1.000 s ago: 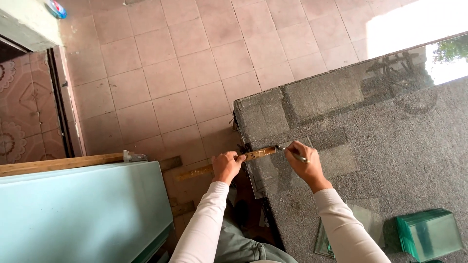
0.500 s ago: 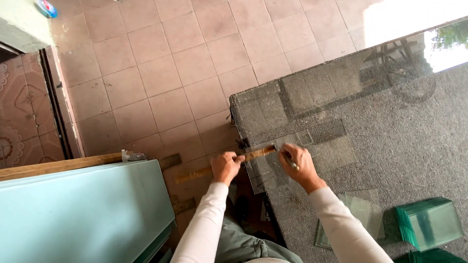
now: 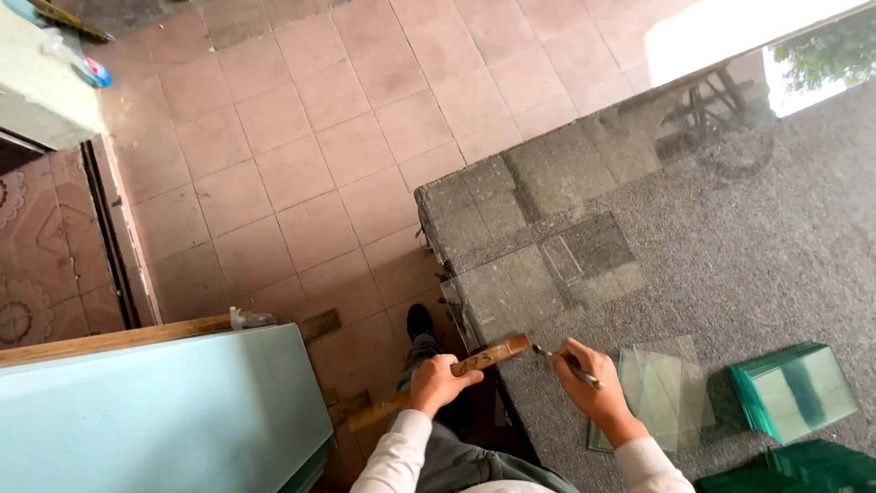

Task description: Measuring and cutting glass panels using a manual glass cutter and a ruler

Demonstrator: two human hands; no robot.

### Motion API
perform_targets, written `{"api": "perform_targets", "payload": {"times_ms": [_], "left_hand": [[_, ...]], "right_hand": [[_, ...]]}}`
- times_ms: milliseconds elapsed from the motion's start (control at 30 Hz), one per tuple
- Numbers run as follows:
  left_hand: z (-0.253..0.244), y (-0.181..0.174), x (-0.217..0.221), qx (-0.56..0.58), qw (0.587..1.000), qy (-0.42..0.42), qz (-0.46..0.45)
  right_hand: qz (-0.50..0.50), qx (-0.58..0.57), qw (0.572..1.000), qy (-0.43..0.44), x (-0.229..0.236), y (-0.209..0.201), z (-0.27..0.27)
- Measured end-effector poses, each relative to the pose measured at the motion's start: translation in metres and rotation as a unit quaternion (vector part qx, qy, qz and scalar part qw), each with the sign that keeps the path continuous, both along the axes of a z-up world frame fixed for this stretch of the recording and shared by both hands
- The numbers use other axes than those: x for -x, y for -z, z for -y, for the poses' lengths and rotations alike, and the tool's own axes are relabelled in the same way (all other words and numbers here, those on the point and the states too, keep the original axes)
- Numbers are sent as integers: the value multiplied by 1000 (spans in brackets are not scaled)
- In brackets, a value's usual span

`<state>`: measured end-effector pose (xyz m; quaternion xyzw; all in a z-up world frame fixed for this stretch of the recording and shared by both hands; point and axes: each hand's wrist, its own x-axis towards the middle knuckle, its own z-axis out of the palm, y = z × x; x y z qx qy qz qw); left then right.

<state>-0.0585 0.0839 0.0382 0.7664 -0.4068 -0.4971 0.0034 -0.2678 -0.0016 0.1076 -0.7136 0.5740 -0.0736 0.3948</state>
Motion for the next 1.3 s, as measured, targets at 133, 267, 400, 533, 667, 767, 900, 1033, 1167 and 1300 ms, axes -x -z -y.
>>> {"api": "perform_targets", "payload": {"times_ms": [133,267,400,533,667,767,900,1033,1167,1300], "left_hand": [[17,33,-11,20,990,-136,-28],[48,51,-3,101,914,-365,-143],[55,20,-12,113,886,-414,-177],[6,77,-51,104,869,-455,-163],[-25,13,-90,41,881,-412,-228],[-38,16,-85,44,898,-350,-264],[-35,32,-35,127,874,-276,-380],[0,6,-21,106,946,-164,-259],[37,20,-19,111,965,-238,-26],[67,45,-4,161,950,-264,-43]], "right_hand": [[16,-27,997,66,21,-3,-16],[119,-108,972,169,42,13,-36],[148,-140,967,155,55,22,-46],[158,-146,967,139,44,12,-50],[62,-224,965,124,6,3,-45],[38,-249,966,65,-30,-10,-40],[99,-296,950,12,-47,-2,-43],[73,-310,946,57,10,-3,-29],[61,-262,938,219,113,21,-24],[-27,-231,925,301,205,46,-19]]}}
